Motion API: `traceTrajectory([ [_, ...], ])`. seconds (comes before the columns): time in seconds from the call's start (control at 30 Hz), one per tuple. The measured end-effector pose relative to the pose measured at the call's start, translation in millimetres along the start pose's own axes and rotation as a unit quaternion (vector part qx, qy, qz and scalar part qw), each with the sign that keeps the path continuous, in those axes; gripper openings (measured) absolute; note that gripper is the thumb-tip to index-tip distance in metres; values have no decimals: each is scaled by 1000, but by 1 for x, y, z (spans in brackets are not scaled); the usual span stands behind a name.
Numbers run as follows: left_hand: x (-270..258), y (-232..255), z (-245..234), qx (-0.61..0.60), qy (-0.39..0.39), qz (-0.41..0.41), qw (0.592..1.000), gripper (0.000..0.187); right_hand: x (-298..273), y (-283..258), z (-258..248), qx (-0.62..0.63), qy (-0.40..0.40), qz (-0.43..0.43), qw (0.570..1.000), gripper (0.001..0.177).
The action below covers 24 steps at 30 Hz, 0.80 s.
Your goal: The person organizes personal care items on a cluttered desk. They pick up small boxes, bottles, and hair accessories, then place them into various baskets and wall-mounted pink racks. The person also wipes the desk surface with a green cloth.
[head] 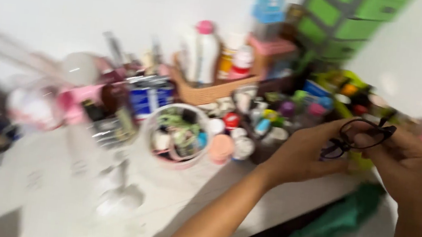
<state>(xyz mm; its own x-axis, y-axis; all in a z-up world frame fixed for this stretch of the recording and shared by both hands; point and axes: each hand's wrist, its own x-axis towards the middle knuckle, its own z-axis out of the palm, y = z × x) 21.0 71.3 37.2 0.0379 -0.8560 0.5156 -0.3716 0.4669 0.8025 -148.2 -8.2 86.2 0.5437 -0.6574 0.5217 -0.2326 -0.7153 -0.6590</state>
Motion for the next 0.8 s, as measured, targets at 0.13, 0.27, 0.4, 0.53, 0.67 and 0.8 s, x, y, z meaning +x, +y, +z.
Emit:
traceTrajectory([
  [0.13, -39, -6, -40, 83, 95, -15, 992, 52, 14, -18, 48, 75, -82, -25, 994, 15],
  [0.27, -79, 26, -93, 178, 137, -120, 967, 58, 25, -81, 85, 160, -208, -50, 964, 56],
  [0.4, -116, 19, -132, 255, 188, -84, 945, 52, 18, -125, 136, 214, -175, -38, 960, 47],
  [0.53, -162, 31, -178, 246, 244, -47, 937, 60, 24, -165, 191, 271, -190, -87, 940, 28],
  [0.67, -206, 51, -231, 158, 332, -114, 923, 79, 24, -213, 232, 281, -189, -138, 931, 14],
  [0.8, -246, 53, -278, 232, 444, -160, 851, 66, 35, -233, 278, 317, -156, -218, 910, 8],
])
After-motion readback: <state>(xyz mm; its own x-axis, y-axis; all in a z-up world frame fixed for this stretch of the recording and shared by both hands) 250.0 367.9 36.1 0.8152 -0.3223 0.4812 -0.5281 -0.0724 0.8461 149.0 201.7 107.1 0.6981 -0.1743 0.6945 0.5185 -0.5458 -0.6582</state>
